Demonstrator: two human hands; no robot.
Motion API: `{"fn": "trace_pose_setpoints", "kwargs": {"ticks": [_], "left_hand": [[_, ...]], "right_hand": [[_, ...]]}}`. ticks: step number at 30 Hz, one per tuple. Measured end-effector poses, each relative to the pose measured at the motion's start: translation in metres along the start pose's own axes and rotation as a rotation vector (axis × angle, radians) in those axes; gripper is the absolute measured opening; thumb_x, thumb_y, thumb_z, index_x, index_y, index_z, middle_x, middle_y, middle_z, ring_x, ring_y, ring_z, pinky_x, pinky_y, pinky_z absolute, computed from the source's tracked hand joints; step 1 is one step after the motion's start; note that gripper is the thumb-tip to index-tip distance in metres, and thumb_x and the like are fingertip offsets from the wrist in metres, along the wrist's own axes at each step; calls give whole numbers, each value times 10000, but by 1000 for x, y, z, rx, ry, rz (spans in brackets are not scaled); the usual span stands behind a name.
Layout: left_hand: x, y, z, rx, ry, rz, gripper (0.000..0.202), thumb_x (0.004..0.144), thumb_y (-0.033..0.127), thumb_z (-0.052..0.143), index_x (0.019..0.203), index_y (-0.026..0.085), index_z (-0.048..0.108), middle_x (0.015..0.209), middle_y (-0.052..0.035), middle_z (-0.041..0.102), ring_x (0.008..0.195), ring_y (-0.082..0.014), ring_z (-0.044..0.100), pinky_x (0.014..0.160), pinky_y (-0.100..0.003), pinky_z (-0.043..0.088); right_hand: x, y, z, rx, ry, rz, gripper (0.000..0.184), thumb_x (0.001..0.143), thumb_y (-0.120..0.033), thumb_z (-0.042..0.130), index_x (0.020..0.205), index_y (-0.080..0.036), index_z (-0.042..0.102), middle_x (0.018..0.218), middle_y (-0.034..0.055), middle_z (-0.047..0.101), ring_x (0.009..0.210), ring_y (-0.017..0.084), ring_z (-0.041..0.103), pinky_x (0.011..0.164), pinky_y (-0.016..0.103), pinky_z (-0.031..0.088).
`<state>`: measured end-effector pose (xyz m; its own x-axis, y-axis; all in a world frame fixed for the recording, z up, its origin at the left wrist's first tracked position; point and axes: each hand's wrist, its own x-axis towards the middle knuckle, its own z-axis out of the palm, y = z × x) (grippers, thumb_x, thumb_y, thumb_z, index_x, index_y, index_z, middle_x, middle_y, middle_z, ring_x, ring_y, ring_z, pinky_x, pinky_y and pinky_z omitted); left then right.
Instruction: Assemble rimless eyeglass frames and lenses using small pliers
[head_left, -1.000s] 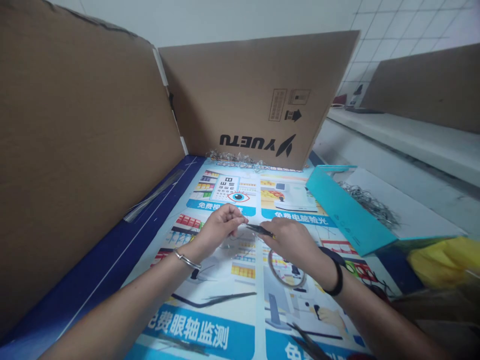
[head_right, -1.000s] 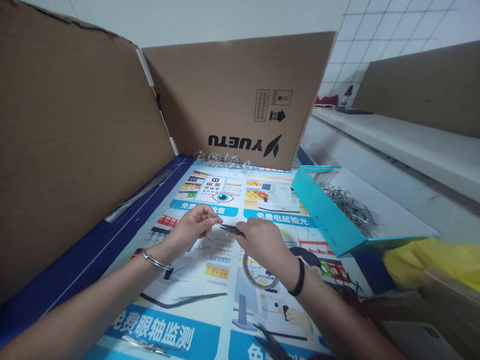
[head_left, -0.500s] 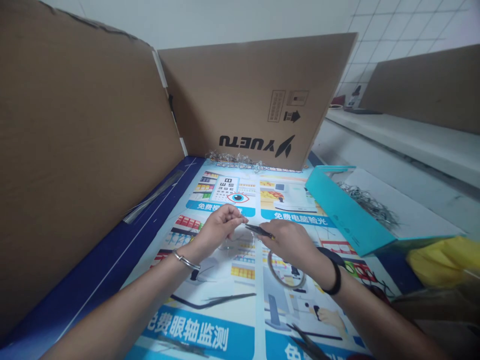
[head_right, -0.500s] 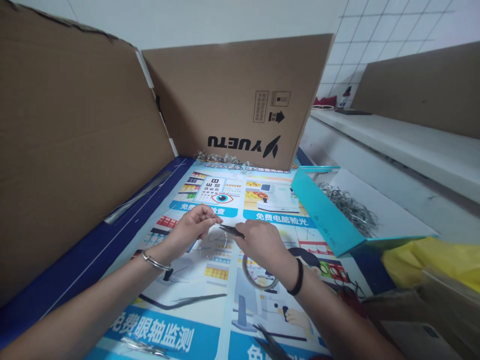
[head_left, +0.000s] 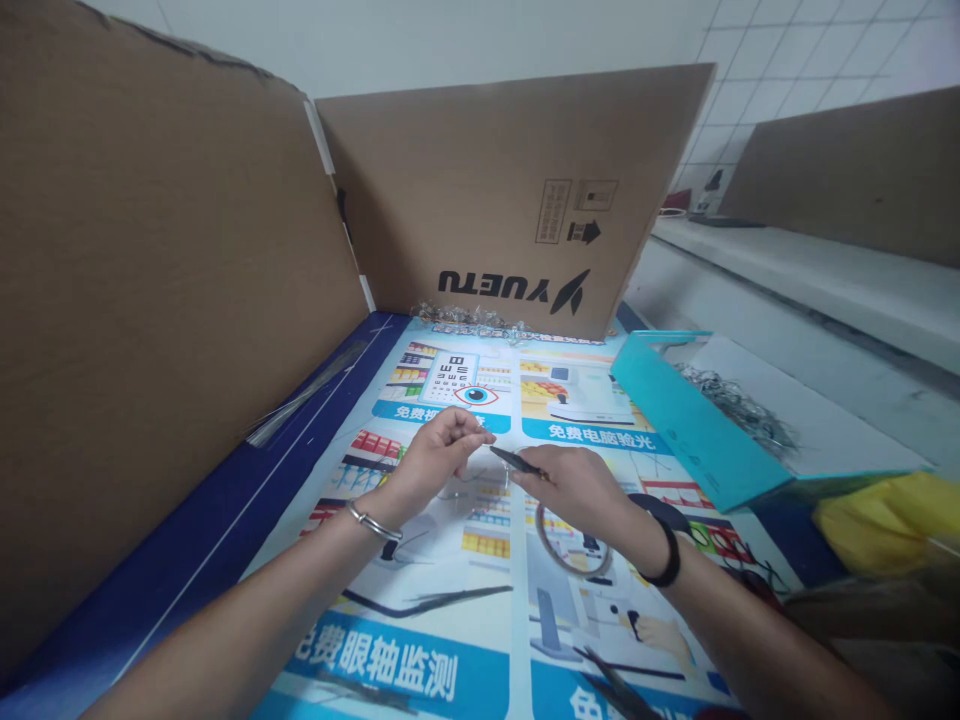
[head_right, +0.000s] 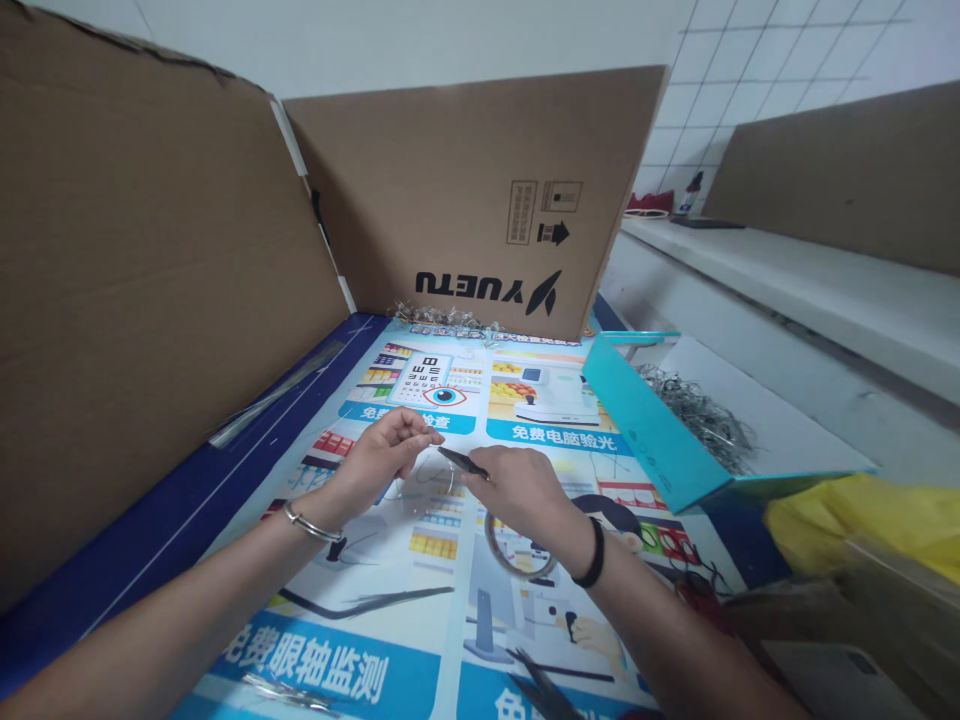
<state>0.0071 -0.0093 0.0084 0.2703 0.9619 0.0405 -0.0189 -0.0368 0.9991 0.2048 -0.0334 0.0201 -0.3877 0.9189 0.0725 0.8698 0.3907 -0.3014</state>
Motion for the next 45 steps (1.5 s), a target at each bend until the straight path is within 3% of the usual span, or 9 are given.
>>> {"fn": "trace_pose_setpoints", "kwargs": {"ticks": [11,16,30,38,45], "left_hand": [[-3,1,2,103,33,69,228,771,382,628,815,181,529,777,7,615,493,-47,430,414,-163,328],[-2,4,1,17,39,34,217,751,349,645,800,177,524,797,5,635,455,-31,402,402,-158,327],[5,-4,-13,-255,-164,6,201,775,276,645,848,166,494,850,-26,656,407,3,353,388,-141,231],[4,-5,-13,-271,-228,-8,225,744,287,676,832,156,515,823,-24,656,401,0,345,392,-153,249],[4,-5,-13,-273,-248,-44,252,728,307,686,818,165,499,814,-12,656,380,2,339,379,-157,217]], "right_hand": [[0,1,1,33,-11,3,279,861,-417,463,722,-206,582,668,-8,629,608,127,542,512,233,231],[3,8,3,148,-9,-42,298,869,-438,445,781,-211,618,700,-2,622,643,134,544,536,230,273],[4,10,3,285,-8,-113,266,869,-390,465,888,-211,660,687,-5,612,623,126,520,545,226,300],[3,8,7,296,-19,-143,254,853,-381,489,725,-195,607,626,-31,560,595,106,485,542,214,289],[4,9,9,321,-18,-187,252,853,-392,498,726,-196,594,634,-38,557,599,99,474,555,208,298]]}}
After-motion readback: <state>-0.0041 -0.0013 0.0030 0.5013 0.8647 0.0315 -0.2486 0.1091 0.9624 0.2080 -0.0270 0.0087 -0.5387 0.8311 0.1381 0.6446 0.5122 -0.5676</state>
